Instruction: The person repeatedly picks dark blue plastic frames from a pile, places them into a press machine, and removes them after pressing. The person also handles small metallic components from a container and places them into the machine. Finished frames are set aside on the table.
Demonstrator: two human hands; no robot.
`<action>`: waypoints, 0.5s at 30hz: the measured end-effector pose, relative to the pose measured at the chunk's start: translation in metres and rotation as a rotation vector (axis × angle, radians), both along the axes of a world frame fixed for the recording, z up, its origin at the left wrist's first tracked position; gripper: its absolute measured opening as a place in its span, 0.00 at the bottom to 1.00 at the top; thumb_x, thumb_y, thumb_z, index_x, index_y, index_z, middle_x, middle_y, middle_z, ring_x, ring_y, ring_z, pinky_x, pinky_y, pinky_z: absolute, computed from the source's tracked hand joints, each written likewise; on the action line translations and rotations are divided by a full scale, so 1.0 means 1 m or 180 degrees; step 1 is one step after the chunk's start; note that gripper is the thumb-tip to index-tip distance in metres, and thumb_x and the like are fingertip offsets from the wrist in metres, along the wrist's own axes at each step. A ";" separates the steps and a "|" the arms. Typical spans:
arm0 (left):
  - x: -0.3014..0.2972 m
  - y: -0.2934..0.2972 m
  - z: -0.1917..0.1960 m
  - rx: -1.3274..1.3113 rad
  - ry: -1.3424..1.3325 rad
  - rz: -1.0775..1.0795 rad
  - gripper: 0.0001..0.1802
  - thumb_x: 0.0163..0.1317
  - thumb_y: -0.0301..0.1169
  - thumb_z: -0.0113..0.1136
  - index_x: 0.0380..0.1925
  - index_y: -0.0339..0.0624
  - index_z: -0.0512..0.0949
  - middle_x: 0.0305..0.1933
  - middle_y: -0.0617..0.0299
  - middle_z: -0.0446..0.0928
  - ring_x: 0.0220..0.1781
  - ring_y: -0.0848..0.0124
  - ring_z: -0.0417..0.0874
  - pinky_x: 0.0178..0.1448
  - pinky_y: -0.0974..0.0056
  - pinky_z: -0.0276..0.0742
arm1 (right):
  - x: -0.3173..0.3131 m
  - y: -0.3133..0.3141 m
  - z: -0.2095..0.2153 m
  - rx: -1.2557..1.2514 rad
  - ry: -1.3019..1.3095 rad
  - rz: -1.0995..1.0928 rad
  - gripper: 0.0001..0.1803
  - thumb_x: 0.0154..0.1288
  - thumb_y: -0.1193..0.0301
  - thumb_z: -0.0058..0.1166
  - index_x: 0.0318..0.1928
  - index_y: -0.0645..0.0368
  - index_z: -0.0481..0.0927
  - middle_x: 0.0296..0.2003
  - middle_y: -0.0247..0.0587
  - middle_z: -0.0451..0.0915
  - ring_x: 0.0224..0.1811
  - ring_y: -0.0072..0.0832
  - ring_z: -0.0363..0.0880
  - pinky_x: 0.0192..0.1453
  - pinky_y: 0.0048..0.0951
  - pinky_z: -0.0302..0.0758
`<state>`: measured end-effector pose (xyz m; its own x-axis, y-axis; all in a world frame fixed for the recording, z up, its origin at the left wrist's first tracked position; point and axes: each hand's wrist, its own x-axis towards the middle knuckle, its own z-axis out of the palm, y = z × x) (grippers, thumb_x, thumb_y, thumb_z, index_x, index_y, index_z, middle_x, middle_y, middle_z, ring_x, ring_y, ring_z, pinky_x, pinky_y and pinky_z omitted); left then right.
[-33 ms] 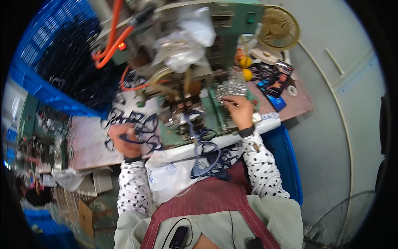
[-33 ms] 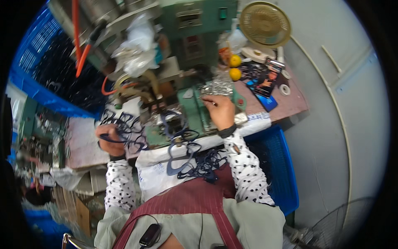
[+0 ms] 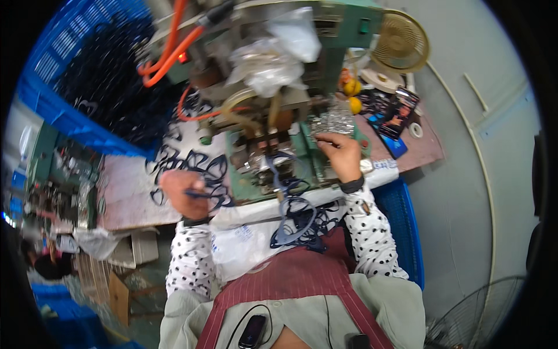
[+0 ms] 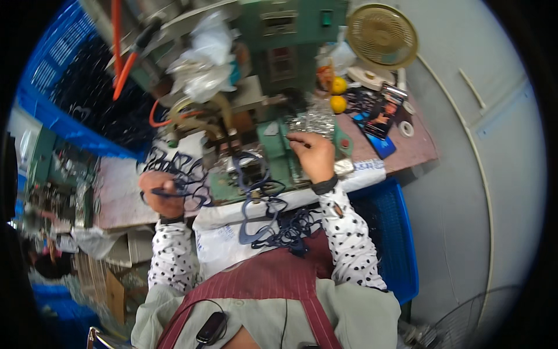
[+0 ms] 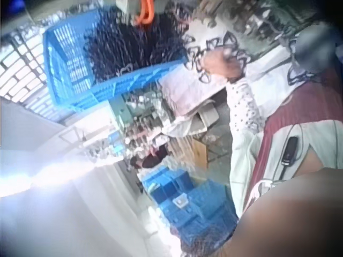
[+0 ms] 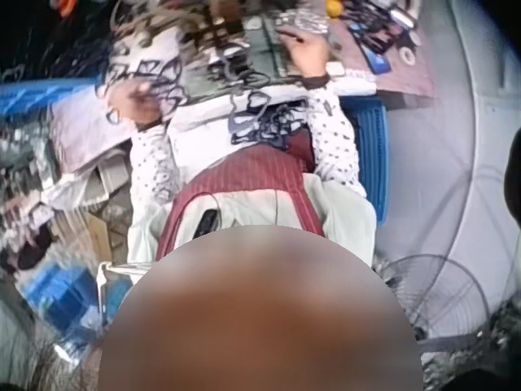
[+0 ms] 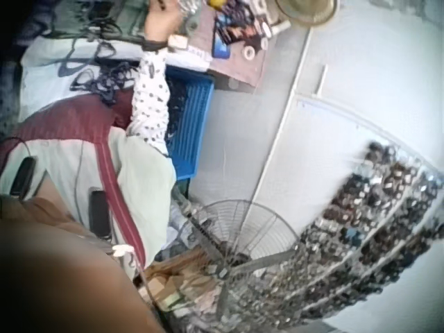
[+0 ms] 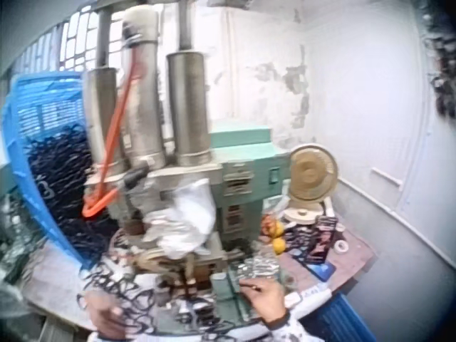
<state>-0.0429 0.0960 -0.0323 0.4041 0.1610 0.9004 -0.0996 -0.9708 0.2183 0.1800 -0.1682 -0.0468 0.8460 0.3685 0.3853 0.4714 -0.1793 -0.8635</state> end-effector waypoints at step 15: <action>0.021 -0.069 0.020 0.0426 0.0180 -0.0950 0.24 0.47 0.20 0.65 0.49 0.39 0.78 0.46 0.56 0.81 0.44 0.62 0.83 0.52 0.54 0.77 | -0.054 0.046 0.061 0.0074 0.0666 0.0617 0.22 0.49 0.75 0.67 0.46 0.61 0.75 0.30 0.36 0.85 0.24 0.15 0.70 0.28 0.21 0.67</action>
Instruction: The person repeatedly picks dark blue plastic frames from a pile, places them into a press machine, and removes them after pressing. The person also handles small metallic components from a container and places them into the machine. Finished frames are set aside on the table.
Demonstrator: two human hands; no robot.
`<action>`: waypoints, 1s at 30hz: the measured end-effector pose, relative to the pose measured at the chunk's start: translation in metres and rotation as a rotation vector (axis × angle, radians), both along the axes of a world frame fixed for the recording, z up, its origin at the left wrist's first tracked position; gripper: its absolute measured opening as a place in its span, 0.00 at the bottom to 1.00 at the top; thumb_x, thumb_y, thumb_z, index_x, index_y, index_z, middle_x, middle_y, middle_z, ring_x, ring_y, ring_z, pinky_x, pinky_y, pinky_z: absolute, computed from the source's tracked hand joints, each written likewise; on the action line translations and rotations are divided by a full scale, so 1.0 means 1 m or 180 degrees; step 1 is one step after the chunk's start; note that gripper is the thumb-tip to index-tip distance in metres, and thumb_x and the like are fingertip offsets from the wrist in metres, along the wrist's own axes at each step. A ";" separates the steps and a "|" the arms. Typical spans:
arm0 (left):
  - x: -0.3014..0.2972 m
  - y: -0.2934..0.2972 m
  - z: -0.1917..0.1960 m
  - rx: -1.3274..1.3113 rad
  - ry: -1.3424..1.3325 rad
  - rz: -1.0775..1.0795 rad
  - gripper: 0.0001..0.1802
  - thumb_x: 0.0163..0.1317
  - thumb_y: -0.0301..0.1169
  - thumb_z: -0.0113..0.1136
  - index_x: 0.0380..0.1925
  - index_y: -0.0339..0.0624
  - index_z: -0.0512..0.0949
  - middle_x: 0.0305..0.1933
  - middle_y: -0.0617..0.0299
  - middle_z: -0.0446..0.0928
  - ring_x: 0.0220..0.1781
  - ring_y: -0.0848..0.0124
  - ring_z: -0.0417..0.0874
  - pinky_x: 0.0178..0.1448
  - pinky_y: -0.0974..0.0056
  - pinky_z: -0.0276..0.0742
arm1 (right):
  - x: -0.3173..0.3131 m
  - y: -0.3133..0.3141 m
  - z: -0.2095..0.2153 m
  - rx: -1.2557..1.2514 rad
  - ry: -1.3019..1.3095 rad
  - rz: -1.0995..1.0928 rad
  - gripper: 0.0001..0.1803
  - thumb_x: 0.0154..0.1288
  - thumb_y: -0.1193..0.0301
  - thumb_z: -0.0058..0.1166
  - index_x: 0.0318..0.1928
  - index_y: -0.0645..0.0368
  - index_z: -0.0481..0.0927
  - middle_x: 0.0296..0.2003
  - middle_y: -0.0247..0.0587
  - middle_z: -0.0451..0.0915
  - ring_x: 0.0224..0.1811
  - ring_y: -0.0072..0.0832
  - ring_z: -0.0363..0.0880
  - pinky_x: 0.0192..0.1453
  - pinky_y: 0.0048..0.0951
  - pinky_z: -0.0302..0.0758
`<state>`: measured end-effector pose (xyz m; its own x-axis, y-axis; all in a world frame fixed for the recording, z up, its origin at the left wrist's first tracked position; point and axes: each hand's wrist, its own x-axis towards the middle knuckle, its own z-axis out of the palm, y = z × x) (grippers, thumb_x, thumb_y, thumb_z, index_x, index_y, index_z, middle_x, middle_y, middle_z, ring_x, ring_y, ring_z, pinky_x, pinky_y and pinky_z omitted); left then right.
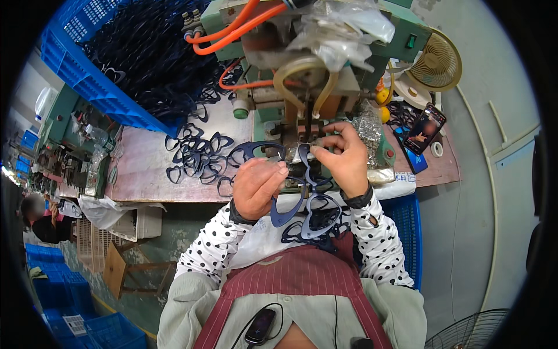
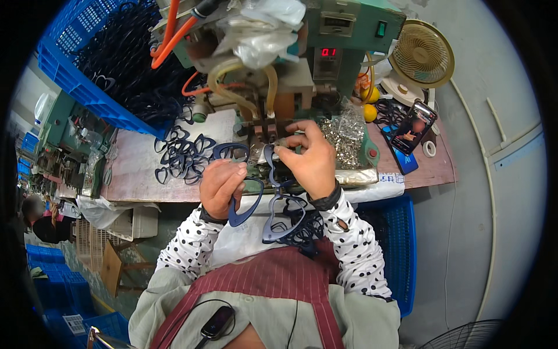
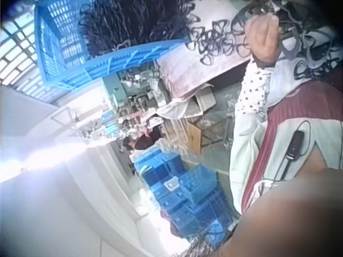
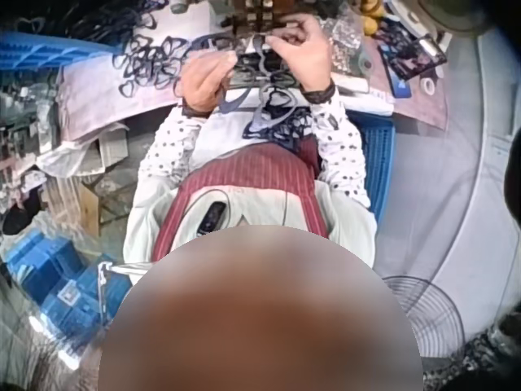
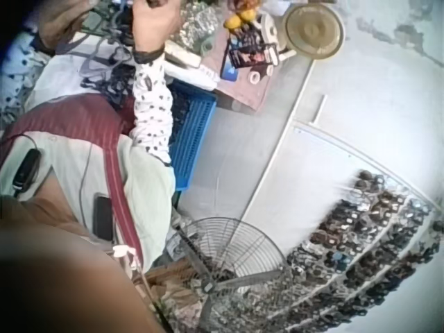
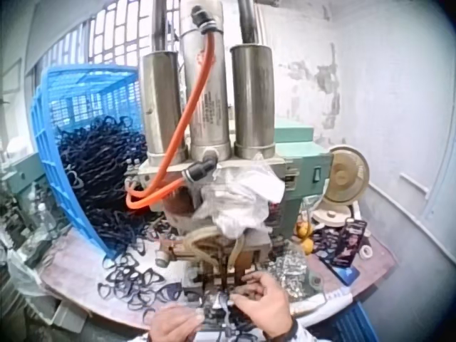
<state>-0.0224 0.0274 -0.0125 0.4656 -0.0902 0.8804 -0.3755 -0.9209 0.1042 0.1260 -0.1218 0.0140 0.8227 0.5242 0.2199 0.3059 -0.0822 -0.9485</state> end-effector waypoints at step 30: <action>0.027 -0.031 -0.005 0.0052 0.0391 -0.1039 0.20 0.56 0.27 0.65 0.50 0.34 0.79 0.51 0.48 0.80 0.53 0.58 0.83 0.60 0.50 0.78 | 0.087 -0.075 -0.108 -0.2097 -0.1490 -0.0955 0.11 0.55 0.69 0.64 0.38 0.60 0.82 0.33 0.48 0.81 0.38 0.48 0.80 0.43 0.42 0.76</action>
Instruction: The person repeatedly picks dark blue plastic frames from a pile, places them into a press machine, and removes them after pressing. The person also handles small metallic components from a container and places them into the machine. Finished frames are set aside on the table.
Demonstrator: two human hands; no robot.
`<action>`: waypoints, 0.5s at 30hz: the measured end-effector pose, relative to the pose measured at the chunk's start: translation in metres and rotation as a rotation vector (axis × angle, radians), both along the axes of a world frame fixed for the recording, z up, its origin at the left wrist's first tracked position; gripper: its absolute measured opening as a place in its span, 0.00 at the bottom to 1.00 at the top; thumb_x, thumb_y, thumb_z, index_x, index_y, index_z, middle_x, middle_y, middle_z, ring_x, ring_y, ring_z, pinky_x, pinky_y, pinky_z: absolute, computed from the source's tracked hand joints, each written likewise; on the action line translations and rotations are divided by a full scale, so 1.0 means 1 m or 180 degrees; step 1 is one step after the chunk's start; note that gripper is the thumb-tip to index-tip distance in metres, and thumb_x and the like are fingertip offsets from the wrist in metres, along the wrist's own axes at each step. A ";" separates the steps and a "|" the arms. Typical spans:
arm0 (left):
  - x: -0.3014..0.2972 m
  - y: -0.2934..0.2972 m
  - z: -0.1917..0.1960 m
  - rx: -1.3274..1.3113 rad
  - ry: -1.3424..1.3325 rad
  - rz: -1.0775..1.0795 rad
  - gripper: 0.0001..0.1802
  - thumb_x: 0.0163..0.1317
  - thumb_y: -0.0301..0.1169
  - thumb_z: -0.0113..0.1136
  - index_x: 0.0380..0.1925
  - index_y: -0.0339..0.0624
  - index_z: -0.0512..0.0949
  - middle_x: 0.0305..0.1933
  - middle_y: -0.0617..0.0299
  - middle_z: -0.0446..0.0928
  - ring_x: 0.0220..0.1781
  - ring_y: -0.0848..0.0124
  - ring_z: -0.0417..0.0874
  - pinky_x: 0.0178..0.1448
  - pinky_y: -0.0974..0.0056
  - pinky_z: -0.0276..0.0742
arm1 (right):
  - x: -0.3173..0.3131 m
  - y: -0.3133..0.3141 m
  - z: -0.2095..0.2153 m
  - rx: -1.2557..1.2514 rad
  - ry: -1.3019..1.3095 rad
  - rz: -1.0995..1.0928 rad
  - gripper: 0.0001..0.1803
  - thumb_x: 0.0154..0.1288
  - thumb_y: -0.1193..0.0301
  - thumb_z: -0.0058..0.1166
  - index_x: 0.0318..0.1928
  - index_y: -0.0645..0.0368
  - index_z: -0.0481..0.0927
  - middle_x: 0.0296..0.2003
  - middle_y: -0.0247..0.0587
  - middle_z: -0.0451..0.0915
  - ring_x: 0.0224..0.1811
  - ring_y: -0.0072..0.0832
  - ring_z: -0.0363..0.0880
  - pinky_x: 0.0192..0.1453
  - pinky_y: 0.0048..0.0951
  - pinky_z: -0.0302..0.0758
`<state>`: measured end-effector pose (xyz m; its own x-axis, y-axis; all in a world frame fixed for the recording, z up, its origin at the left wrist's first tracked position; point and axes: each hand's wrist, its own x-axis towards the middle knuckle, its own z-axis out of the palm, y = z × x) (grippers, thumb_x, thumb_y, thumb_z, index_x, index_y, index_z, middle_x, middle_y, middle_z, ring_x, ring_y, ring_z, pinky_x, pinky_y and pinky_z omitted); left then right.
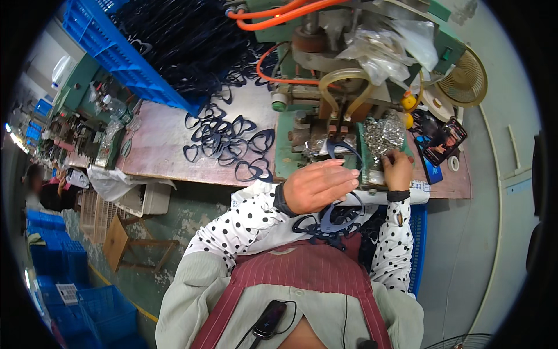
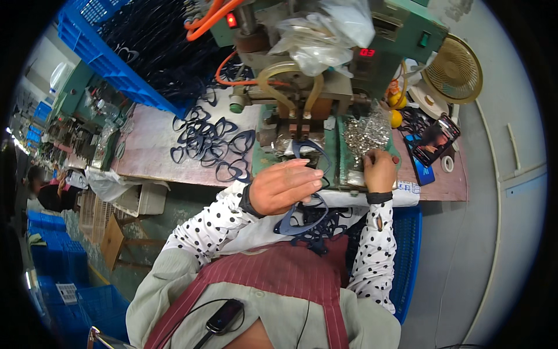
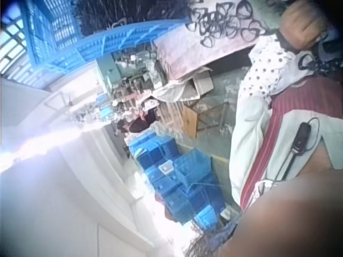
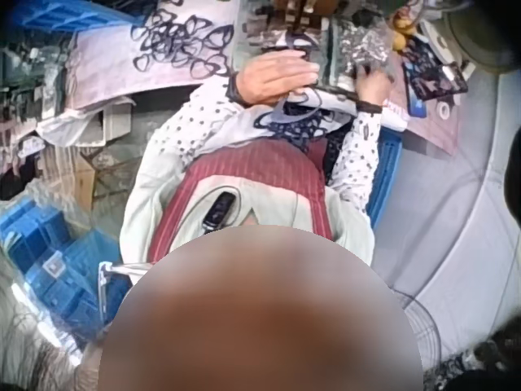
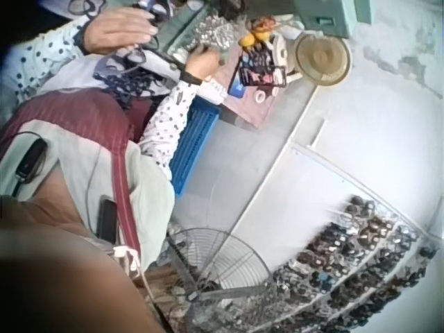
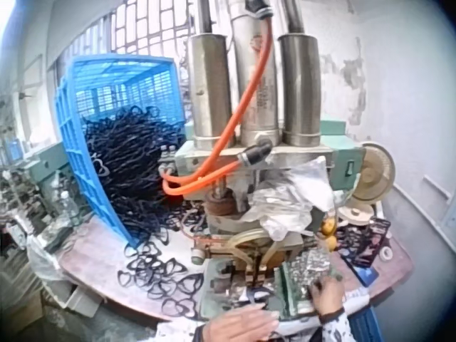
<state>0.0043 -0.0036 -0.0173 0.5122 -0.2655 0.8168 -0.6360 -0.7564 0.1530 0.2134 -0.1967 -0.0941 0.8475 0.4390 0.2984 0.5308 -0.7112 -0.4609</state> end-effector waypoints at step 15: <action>-0.037 0.115 -0.098 0.0167 0.1497 0.3549 0.09 0.56 0.34 0.63 0.36 0.43 0.80 0.41 0.50 0.75 0.43 0.51 0.77 0.44 0.51 0.72 | -0.007 0.011 -0.011 0.1498 -0.0824 -0.0247 0.04 0.55 0.71 0.63 0.33 0.54 0.85 0.28 0.44 0.83 0.32 0.44 0.80 0.40 0.41 0.75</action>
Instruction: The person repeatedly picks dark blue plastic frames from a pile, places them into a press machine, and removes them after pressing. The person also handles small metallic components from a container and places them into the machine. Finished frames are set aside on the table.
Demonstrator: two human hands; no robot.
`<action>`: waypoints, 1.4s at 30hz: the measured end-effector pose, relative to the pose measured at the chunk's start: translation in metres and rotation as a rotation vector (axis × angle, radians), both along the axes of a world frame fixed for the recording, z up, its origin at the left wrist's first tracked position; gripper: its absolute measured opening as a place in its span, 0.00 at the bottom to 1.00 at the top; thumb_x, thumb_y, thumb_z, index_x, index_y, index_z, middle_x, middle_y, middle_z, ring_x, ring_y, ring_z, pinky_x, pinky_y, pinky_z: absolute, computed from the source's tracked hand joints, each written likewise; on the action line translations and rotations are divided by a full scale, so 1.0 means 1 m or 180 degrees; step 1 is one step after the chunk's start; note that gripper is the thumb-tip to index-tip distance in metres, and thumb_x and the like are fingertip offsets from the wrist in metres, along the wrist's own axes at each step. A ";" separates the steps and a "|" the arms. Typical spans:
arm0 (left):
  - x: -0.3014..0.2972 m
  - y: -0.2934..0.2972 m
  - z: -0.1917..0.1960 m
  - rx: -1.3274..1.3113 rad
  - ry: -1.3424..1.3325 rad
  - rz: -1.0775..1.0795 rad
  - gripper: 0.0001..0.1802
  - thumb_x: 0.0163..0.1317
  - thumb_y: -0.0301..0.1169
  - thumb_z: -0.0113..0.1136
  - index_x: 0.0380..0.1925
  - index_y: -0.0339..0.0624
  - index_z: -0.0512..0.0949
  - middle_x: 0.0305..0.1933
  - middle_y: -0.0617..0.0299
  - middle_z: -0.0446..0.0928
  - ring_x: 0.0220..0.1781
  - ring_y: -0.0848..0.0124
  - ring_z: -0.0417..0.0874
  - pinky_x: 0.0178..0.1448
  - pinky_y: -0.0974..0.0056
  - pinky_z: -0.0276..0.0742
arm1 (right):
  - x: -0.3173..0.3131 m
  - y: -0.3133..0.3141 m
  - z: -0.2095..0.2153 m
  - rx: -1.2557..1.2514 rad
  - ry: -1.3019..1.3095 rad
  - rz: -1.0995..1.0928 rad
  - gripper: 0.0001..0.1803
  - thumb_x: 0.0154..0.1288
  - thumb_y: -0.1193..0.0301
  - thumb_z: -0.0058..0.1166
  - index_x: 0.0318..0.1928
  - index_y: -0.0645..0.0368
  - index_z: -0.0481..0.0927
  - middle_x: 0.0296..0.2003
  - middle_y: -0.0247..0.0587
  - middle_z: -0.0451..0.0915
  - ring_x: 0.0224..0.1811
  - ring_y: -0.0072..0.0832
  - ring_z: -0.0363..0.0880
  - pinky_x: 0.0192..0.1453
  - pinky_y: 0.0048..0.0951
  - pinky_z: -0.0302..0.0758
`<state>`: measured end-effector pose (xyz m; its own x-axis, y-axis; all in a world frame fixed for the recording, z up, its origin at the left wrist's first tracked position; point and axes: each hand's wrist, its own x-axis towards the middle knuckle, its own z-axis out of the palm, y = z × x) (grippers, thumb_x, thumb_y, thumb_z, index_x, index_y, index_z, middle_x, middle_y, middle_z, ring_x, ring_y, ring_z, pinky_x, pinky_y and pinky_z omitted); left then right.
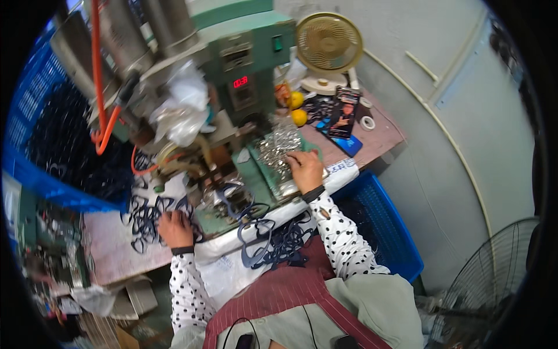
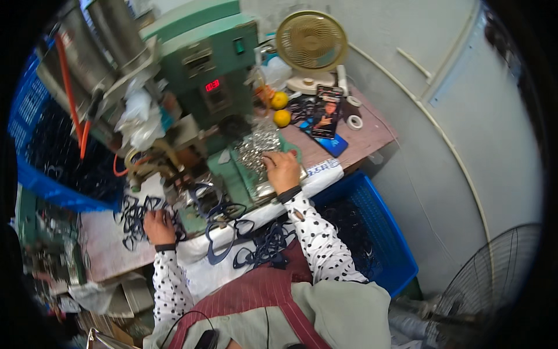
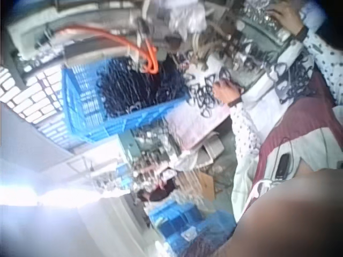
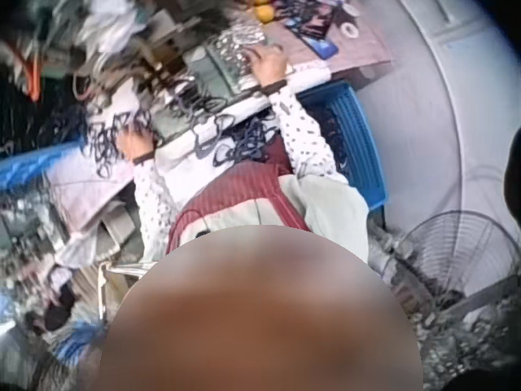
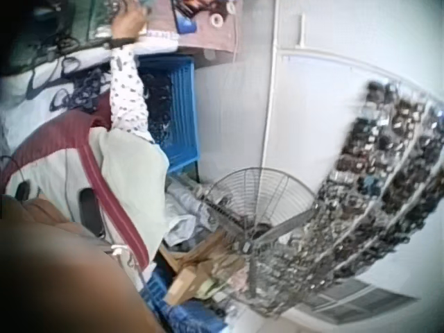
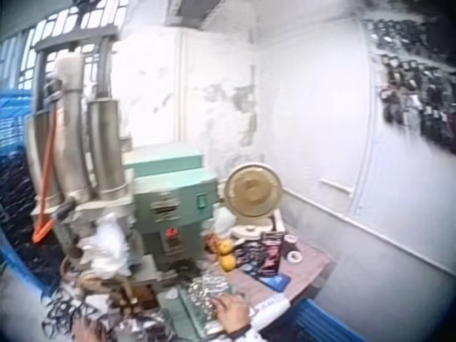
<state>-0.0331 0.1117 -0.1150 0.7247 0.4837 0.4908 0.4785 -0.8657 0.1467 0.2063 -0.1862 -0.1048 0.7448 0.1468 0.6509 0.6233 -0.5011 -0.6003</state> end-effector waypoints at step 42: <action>0.010 -0.094 0.115 0.0062 -0.1857 -0.2747 0.22 0.49 0.20 0.62 0.49 0.40 0.80 0.48 0.54 0.81 0.51 0.60 0.83 0.58 0.53 0.74 | -0.084 0.081 0.113 0.1503 0.2190 0.2176 0.26 0.49 0.76 0.67 0.48 0.63 0.70 0.29 0.36 0.84 0.25 0.13 0.73 0.29 0.19 0.69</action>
<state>-0.0226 0.0175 0.0003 0.4681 -0.0980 0.8782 -0.4452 -0.8846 0.1386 0.1226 -0.1049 0.0078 0.8279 0.5144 0.2236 0.1382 0.1992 -0.9702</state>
